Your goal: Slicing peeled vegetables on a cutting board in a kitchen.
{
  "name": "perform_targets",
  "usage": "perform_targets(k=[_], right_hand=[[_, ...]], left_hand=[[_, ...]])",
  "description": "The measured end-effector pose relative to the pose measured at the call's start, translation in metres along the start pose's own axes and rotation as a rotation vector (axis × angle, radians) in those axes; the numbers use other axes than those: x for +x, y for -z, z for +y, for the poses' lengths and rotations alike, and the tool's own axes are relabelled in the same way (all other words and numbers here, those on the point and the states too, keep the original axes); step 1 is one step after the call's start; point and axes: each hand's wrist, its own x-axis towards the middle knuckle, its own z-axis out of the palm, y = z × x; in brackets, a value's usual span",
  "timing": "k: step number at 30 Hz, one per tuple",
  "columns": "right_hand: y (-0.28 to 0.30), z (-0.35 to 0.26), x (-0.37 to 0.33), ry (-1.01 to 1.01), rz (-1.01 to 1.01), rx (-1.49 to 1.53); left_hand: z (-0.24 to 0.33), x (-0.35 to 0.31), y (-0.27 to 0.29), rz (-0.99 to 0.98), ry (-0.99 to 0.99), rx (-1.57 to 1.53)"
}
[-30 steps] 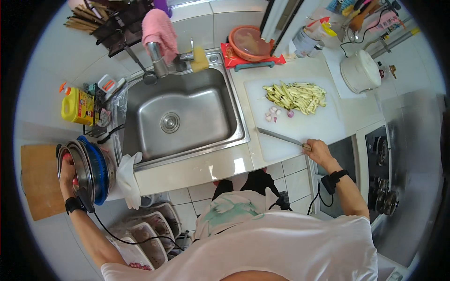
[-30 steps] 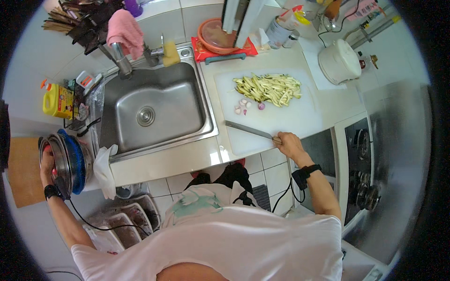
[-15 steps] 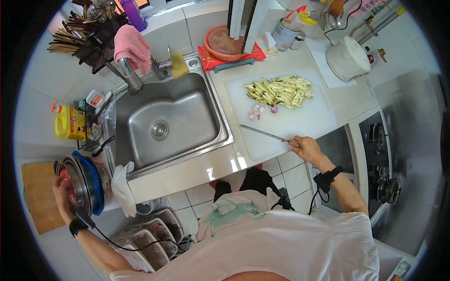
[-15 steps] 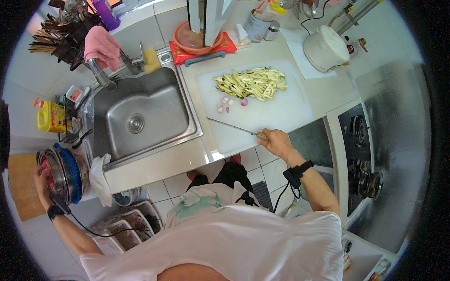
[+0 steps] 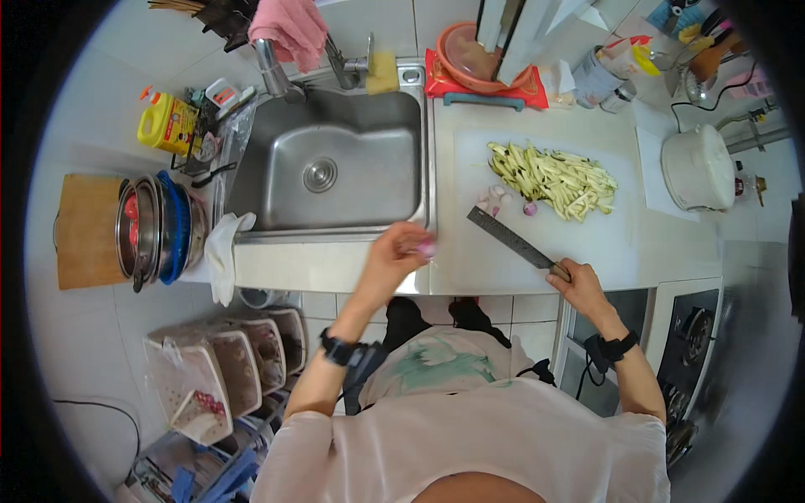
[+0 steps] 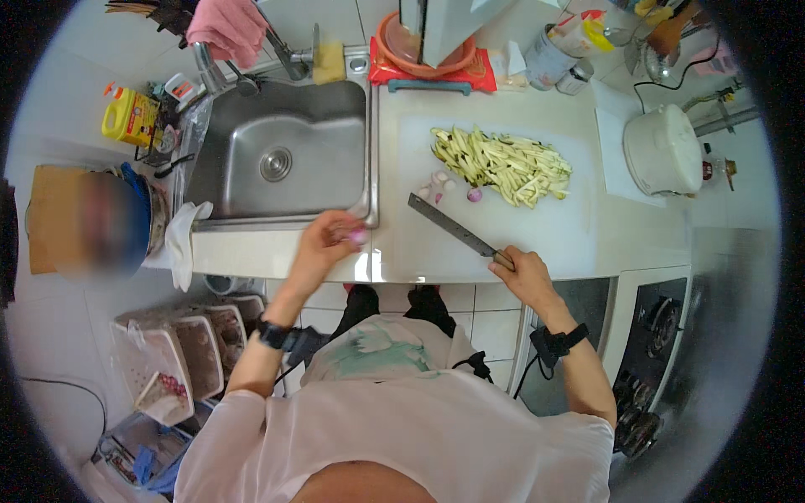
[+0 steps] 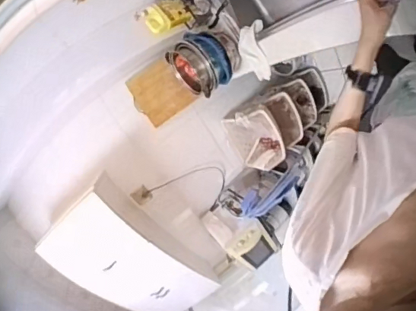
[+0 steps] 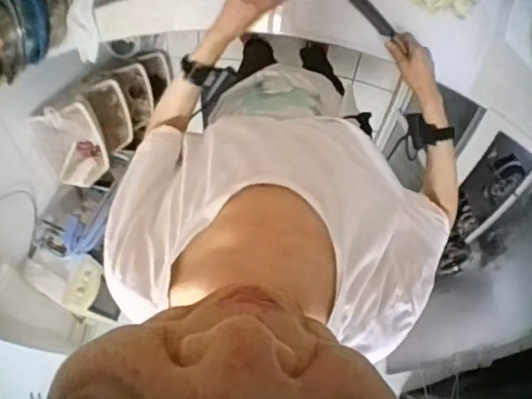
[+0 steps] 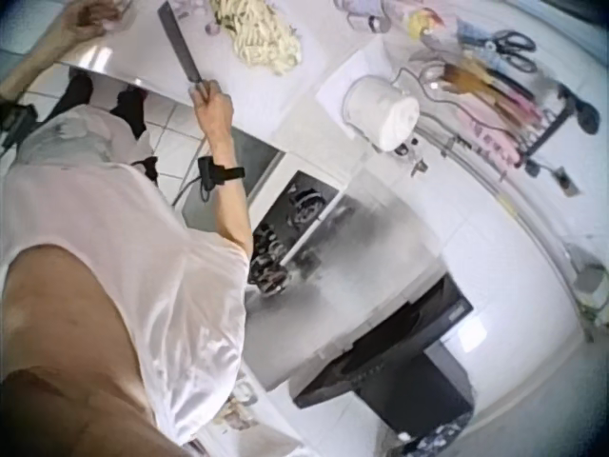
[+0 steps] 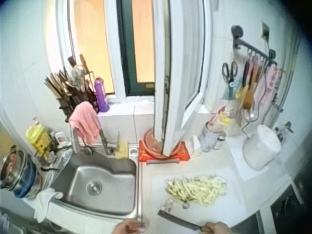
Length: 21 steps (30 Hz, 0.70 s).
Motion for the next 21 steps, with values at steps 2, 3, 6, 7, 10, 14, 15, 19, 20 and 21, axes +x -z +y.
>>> perform_targets(k=[2,3,6,7,10,14,15,19,20,21], right_hand=[[0.010,0.010,0.000,0.036,-0.025,0.020],[0.013,0.014,0.000,0.030,-0.038,0.023],[0.022,0.031,0.001,0.097,-0.059,0.014],[0.022,0.037,0.002,0.113,-0.064,0.012],[0.029,0.038,0.002,0.134,-0.086,0.002],[0.024,0.034,0.002,0.216,-0.048,-0.025],[0.024,0.032,0.003,0.218,-0.047,-0.022],[0.024,0.022,0.000,0.246,-0.076,-0.021],[0.024,0.021,0.000,0.248,-0.086,-0.044],[0.023,0.021,0.000,0.246,-0.086,-0.044]], left_hand=[[-0.040,0.016,-0.031,0.036,-0.014,0.051],[-0.056,0.022,-0.043,0.057,-0.042,0.101],[-0.089,0.038,-0.068,0.165,-0.255,0.493],[-0.090,0.040,-0.078,0.231,-0.325,0.566],[-0.100,0.043,-0.101,0.356,-0.443,0.761],[-0.107,0.043,-0.107,0.408,-0.458,0.765],[-0.109,0.045,-0.107,0.420,-0.464,0.750],[-0.122,0.047,-0.105,0.465,-0.499,0.762],[-0.124,0.047,-0.106,0.463,-0.499,0.761],[-0.125,0.047,-0.108,0.486,-0.517,0.775]])
